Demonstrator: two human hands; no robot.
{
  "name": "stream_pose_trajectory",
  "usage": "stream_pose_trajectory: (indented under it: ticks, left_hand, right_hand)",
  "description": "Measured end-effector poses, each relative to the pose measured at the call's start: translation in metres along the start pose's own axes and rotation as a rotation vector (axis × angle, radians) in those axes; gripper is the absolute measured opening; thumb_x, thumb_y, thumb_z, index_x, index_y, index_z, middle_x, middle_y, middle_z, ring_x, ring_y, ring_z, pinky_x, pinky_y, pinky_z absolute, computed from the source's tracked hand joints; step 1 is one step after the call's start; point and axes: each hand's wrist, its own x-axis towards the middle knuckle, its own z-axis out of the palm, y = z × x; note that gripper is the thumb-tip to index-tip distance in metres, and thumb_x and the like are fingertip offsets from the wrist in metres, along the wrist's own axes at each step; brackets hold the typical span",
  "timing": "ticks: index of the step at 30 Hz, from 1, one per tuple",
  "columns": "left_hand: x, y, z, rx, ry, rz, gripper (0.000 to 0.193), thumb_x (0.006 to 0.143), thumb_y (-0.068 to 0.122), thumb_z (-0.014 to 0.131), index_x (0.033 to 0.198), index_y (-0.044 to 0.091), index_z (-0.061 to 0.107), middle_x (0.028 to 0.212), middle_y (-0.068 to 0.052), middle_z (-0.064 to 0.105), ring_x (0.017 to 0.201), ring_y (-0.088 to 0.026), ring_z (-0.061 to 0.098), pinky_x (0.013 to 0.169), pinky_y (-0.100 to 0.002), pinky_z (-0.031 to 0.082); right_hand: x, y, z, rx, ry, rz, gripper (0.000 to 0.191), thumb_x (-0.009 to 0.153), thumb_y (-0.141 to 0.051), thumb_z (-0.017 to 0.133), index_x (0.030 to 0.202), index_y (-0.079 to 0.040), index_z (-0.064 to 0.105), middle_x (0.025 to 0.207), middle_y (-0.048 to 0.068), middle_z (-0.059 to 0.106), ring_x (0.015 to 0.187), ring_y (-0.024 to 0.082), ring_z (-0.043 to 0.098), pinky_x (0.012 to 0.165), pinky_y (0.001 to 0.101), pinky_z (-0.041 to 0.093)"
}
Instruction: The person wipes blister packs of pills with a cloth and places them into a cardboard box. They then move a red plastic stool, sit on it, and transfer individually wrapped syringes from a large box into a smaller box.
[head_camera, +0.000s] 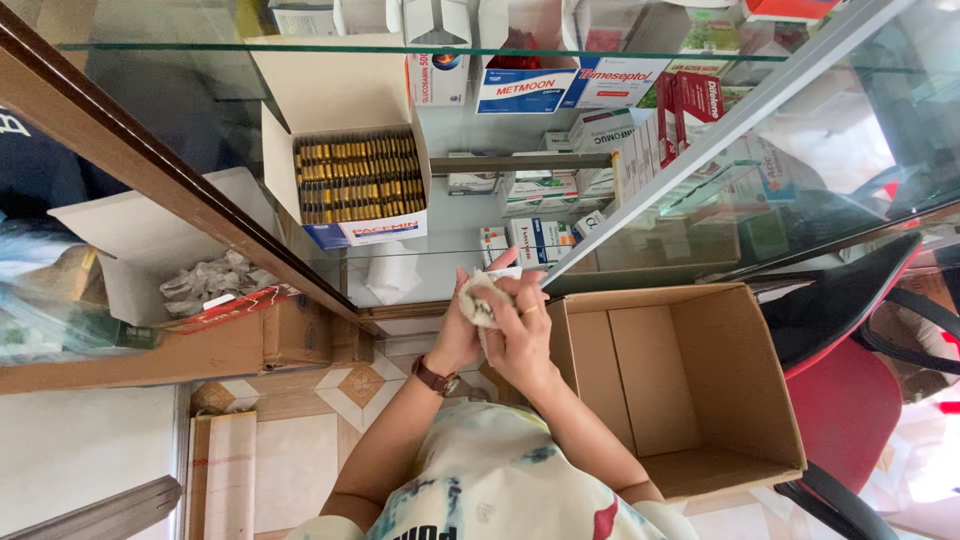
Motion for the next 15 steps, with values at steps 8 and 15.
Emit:
stream_pose_trajectory:
  ticks: [8,15]
  left_hand:
    - [-0.009,-0.005,-0.006,0.124,0.134,0.073,0.088,0.100,0.071,0.039,0.167,0.016,0.024,0.159,-0.005,0.045,0.144,-0.020,0.045,0.121,-0.040,0.037]
    - [-0.004,0.005,0.001,-0.019,0.167,0.076,0.083,0.100,0.069,0.037,0.166,0.023,0.020,0.162,-0.012,0.040,0.148,-0.030,0.041,0.124,-0.045,0.035]
  right_hand:
    - [0.005,0.021,-0.007,-0.174,0.025,0.208,0.050,0.074,0.010,0.065,0.120,-0.008,0.070,0.112,0.015,0.060,0.103,0.036,0.060,0.088,0.0436,0.053]
    - [-0.014,0.018,0.028,-0.097,0.028,0.132,0.049,0.073,0.009,0.065,0.119,-0.006,0.069,0.110,0.015,0.058,0.103,0.037,0.058,0.090,0.0459,0.052]
